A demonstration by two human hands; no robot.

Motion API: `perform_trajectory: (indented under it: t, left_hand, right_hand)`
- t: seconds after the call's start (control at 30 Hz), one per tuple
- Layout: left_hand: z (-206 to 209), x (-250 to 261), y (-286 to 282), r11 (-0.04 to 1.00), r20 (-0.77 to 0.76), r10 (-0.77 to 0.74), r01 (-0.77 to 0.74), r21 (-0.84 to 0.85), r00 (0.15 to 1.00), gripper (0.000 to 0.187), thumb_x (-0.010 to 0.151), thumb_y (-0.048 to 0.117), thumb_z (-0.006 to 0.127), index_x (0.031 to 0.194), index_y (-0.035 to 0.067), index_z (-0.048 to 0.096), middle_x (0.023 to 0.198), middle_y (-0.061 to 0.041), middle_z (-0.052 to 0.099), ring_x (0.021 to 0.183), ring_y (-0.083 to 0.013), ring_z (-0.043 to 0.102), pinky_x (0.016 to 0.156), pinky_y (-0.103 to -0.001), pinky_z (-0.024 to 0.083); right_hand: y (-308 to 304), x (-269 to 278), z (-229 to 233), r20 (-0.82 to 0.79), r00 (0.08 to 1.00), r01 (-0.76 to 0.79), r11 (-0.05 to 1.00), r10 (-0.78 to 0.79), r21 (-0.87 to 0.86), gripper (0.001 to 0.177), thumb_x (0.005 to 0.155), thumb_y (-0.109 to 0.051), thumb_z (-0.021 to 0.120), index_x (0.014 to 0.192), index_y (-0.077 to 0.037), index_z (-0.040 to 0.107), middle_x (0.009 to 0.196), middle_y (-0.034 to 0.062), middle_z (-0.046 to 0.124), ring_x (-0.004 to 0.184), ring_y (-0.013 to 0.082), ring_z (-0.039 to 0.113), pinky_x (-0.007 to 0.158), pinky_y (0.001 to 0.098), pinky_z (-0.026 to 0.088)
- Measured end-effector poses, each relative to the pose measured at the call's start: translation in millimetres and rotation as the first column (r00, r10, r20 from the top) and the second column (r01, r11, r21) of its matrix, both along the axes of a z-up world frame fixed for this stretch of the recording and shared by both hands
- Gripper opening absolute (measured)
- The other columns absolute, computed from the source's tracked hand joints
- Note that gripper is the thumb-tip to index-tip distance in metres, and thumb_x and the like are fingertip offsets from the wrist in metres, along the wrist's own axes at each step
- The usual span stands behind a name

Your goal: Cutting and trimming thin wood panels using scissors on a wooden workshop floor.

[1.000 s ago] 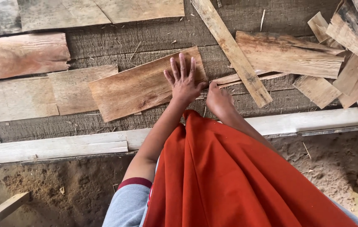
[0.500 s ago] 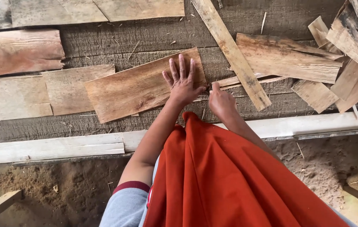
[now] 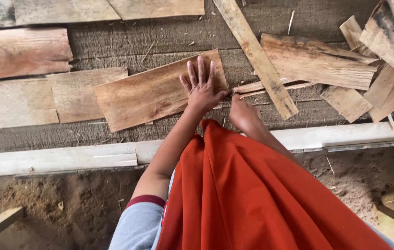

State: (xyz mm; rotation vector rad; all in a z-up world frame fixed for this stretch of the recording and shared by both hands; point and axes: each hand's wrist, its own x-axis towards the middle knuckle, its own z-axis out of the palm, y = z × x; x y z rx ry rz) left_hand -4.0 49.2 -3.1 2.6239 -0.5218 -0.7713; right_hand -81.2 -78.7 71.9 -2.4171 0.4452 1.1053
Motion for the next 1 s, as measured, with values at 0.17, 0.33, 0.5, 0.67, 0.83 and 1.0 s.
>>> perform_trajectory:
  t: [0.17,0.33,0.5,0.67,0.83,1.0]
  left_hand:
    - [4,-2,-1,1.000,0.001,0.000,0.000,0.005,1.000,0.108,0.090,0.065,0.067,0.168,0.026,0.004,0.169,-0.014,-0.022,0.150,-0.0482,-0.028,0.114,-0.076,-0.014]
    - [-8,-4,-1,1.000,0.038,-0.006,0.006,0.003,0.999,0.109,0.090,0.064,0.069,0.168,0.027,0.003,0.170,-0.014,-0.021,0.150,-0.0480,-0.028,0.113,-0.076,-0.014]
    - [6,-1,3,1.000,0.050,-0.011,0.011,-0.003,0.999,0.108,0.088,0.059,0.070,0.168,0.026,0.006,0.171,-0.014,-0.017,0.151,-0.0491,-0.023,0.115,-0.076,-0.010]
    - [-1,-1,4,0.999,0.070,0.007,-0.003,-0.046,0.998,0.102,0.088,0.046,0.071,0.168,0.026,0.010,0.171,-0.015,-0.015,0.152,-0.0491,-0.022,0.114,-0.075,-0.010]
    - [-10,-2,6,0.998,0.128,0.027,-0.021,-0.054,0.991,0.099,0.085,0.043,0.072,0.167,0.027,0.018,0.172,-0.014,-0.008,0.154,-0.0479,-0.016,0.115,-0.076,-0.004]
    - [-32,4,14,0.994,0.286,0.104,-0.092,-0.056,0.953,0.074,0.093,0.029,0.064,0.161,0.024,0.037,0.172,-0.016,0.000,0.155,-0.0465,0.003,0.119,-0.065,0.016]
  right_hand:
    - [-18,-15,-13,-0.058,0.997,-0.062,0.995,0.058,-0.077,0.045,0.102,-0.016,0.028,0.142,0.002,0.034,0.108,0.0330,0.071,0.111,0.0523,0.068,0.098,0.0652,0.047]
    - [-25,-5,-28,0.357,0.932,0.107,0.990,-0.069,-0.088,0.025,0.107,-0.015,0.050,0.128,-0.001,0.052,0.070,0.0135,0.062,0.059,0.0263,0.061,0.053,0.0314,0.043]
    - [-25,1,-61,0.453,0.880,-0.031,0.970,0.140,-0.239,0.019,0.104,-0.017,0.061,0.122,-0.009,0.064,0.120,0.0154,0.052,0.065,0.0162,0.065,0.057,0.0306,0.058]
    - [-50,-2,-40,0.553,0.832,0.117,0.964,0.036,-0.238,0.018,0.103,-0.015,0.063,0.116,-0.004,0.062,0.120,0.0187,0.050,0.074,0.0263,0.069,0.060,0.0364,0.060]
    - [-77,12,-40,0.578,0.815,0.269,0.915,-0.049,-0.300,0.039,0.096,-0.019,0.073,0.125,-0.003,0.053,0.126,0.0216,0.047,0.081,0.0319,0.072,0.068,0.0444,0.063]
    - [-116,11,-103,0.588,0.790,0.337,0.924,-0.173,-0.180,0.053,0.078,-0.020,0.079,0.123,-0.005,0.054,0.122,0.0121,0.041,0.090,0.0472,0.071,0.076,0.0629,0.060]
